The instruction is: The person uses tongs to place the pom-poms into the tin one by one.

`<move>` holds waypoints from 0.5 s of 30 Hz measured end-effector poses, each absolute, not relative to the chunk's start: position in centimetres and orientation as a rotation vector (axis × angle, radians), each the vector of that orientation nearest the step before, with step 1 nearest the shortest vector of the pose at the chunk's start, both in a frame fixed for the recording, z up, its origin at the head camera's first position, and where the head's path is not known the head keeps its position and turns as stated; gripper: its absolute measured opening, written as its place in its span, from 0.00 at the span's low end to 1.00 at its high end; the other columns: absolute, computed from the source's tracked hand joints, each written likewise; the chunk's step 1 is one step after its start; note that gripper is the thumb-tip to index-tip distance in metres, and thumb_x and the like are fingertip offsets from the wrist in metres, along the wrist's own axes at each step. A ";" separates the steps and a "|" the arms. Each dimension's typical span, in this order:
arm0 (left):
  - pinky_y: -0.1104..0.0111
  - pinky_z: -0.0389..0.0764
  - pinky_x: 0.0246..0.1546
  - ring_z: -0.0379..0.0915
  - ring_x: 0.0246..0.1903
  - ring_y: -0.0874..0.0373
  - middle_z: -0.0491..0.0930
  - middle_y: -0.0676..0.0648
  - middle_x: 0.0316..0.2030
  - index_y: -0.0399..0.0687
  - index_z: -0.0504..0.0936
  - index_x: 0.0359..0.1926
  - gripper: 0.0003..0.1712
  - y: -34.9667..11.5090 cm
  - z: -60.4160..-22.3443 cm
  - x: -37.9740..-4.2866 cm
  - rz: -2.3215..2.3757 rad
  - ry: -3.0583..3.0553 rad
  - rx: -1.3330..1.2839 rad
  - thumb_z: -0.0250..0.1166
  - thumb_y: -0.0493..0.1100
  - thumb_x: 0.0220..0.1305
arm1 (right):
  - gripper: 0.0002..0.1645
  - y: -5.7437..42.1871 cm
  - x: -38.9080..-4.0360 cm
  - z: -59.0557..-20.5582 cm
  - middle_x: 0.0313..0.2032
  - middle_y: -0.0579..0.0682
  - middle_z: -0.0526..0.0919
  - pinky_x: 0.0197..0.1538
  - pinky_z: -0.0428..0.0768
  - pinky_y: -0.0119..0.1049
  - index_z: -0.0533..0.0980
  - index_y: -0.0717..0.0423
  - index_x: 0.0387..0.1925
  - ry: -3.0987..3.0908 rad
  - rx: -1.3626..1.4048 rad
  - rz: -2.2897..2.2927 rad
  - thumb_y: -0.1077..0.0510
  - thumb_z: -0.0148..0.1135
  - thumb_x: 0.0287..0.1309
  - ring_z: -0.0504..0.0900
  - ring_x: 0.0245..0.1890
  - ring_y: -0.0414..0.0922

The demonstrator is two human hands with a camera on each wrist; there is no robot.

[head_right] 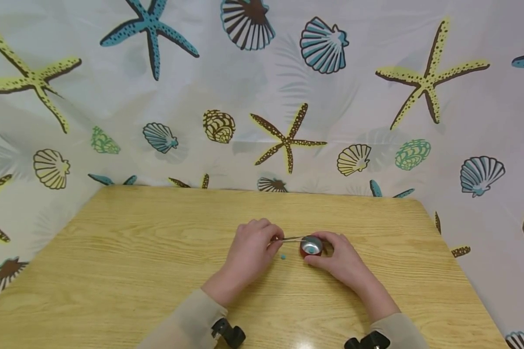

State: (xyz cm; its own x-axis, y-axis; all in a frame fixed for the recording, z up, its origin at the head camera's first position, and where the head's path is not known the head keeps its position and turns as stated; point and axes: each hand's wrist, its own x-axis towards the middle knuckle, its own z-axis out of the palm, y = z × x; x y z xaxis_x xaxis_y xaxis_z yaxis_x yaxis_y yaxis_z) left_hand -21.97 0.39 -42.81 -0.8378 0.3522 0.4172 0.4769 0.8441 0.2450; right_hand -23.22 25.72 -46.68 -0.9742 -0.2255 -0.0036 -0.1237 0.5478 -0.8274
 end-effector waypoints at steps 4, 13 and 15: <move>0.53 0.80 0.54 0.79 0.42 0.55 0.84 0.55 0.40 0.56 0.91 0.44 0.02 0.0 -42.7 -21.8 -0.485 -2.653 -0.609 0.77 0.46 0.74 | 0.41 25.7 -23.2 -46.7 0.67 0.57 0.81 0.77 0.63 0.66 0.78 0.54 0.72 2.678 -0.303 -1.403 0.43 0.82 0.65 0.73 0.73 0.59; 0.50 0.79 0.52 0.79 0.40 0.53 0.85 0.54 0.38 0.54 0.91 0.42 0.03 -2.0 -42.4 -21.3 -0.581 -2.601 -0.602 0.78 0.43 0.72 | 0.43 25.7 -23.3 -46.8 0.68 0.58 0.79 0.77 0.63 0.67 0.77 0.53 0.74 2.682 -0.284 -1.378 0.41 0.81 0.65 0.72 0.74 0.61; 0.49 0.79 0.53 0.79 0.40 0.53 0.85 0.54 0.38 0.54 0.92 0.42 0.03 -2.7 -42.3 -21.2 -0.608 -2.596 -0.603 0.79 0.42 0.71 | 0.43 25.8 -23.3 -46.8 0.69 0.59 0.78 0.77 0.63 0.67 0.76 0.53 0.74 2.674 -0.286 -1.384 0.41 0.81 0.65 0.71 0.74 0.62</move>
